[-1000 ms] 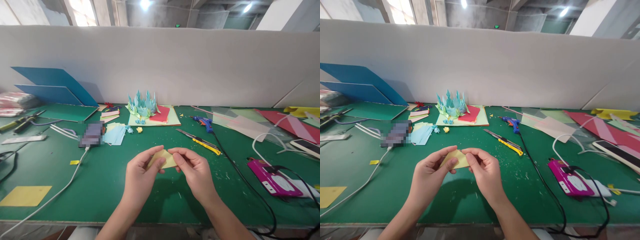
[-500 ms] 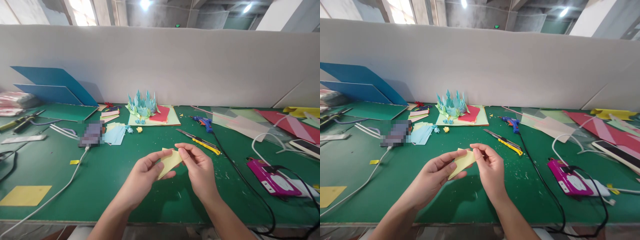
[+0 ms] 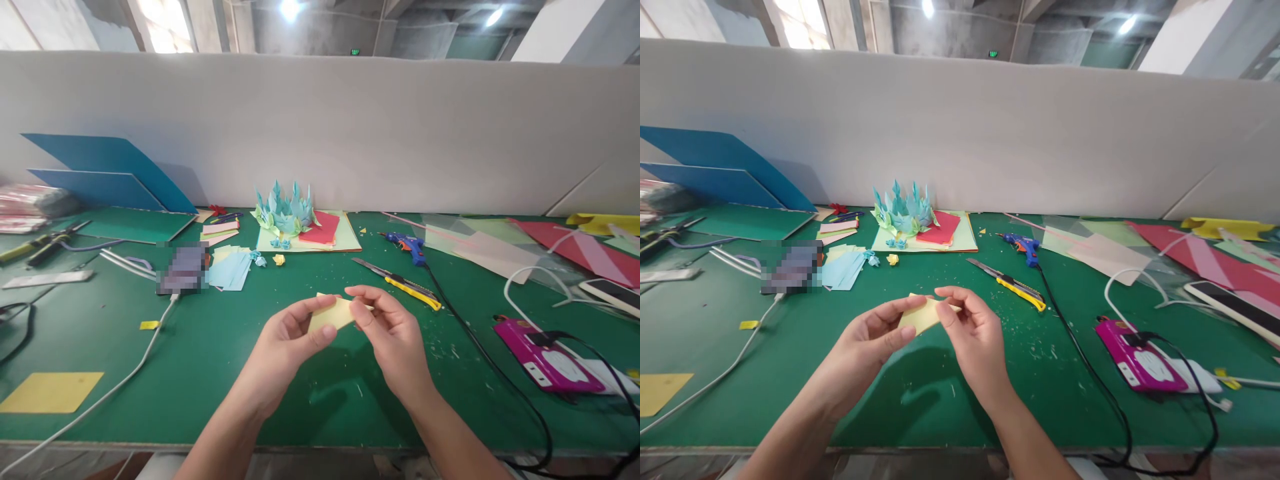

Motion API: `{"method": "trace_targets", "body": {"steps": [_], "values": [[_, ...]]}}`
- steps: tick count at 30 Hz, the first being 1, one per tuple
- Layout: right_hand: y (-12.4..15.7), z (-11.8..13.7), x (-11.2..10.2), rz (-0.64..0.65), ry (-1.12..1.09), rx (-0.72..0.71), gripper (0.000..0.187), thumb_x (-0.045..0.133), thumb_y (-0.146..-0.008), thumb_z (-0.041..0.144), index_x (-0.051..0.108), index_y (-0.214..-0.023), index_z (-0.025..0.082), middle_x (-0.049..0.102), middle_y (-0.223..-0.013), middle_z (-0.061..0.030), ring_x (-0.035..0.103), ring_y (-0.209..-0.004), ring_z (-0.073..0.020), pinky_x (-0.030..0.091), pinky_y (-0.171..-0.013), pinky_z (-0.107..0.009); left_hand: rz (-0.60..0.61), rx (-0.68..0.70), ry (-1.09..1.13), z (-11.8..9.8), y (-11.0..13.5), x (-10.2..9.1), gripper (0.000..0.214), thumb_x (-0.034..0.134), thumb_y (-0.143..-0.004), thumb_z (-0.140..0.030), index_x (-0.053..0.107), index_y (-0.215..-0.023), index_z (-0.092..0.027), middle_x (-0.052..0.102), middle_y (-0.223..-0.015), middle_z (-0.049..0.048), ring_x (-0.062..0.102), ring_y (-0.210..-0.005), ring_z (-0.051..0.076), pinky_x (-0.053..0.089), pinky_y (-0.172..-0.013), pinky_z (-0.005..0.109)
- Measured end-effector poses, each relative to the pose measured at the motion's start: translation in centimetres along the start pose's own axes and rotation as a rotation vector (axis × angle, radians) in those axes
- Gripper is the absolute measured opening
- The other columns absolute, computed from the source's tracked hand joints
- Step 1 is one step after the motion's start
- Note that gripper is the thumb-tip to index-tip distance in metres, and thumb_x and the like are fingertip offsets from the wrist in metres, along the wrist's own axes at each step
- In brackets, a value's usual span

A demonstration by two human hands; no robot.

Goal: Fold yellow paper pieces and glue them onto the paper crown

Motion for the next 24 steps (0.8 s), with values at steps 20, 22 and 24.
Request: {"method": "trace_targets", "body": {"steps": [20, 22, 24], "values": [[0.47, 0.0, 1.2, 0.151, -0.219, 0.006, 0.024, 0.069, -0.078, 0.037, 0.067, -0.098, 0.026, 0.063, -0.076, 0.0011, 0.056, -0.063, -0.0112, 0.051, -0.059, -0.024, -0.179, -0.046, 0.15, 0.42, -0.36, -0.98, 0.032, 0.089, -0.05, -0.028, 0.077, -0.077, -0.015, 0.075, -0.072, 0.0029, 0.063, -0.062, 0.008, 0.046, -0.059, 0.015], [0.46, 0.09, 1.19, 0.142, -0.226, -0.011, 0.021, 0.07, -0.077, 0.036, 0.065, -0.095, 0.025, 0.062, -0.076, 0.0013, 0.056, -0.063, -0.0113, 0.051, -0.06, -0.024, -0.195, -0.038, 0.151, 0.42, -0.31, -1.05, 0.033, 0.089, -0.048, -0.027, 0.077, -0.076, -0.016, 0.076, -0.072, 0.0026, 0.064, -0.061, 0.008, 0.046, -0.058, 0.014], [0.47, 0.18, 1.28, 0.153, -0.224, -0.027, 0.02, 0.069, -0.078, 0.036, 0.063, -0.093, 0.025, 0.06, -0.075, 0.0014, 0.056, -0.063, -0.0118, 0.052, -0.059, -0.025, -0.185, -0.049, 0.165, 0.48, -0.25, -0.98, 0.033, 0.09, -0.048, -0.027, 0.077, -0.077, -0.016, 0.076, -0.071, 0.0026, 0.063, -0.06, 0.007, 0.045, -0.056, 0.013]]}}
Point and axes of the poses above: each hand's wrist, its own y-axis away from the middle knuckle, its own x-axis out of the palm, z = x × y, the point moved 7 cm from there along -y, towards the middle knuckle
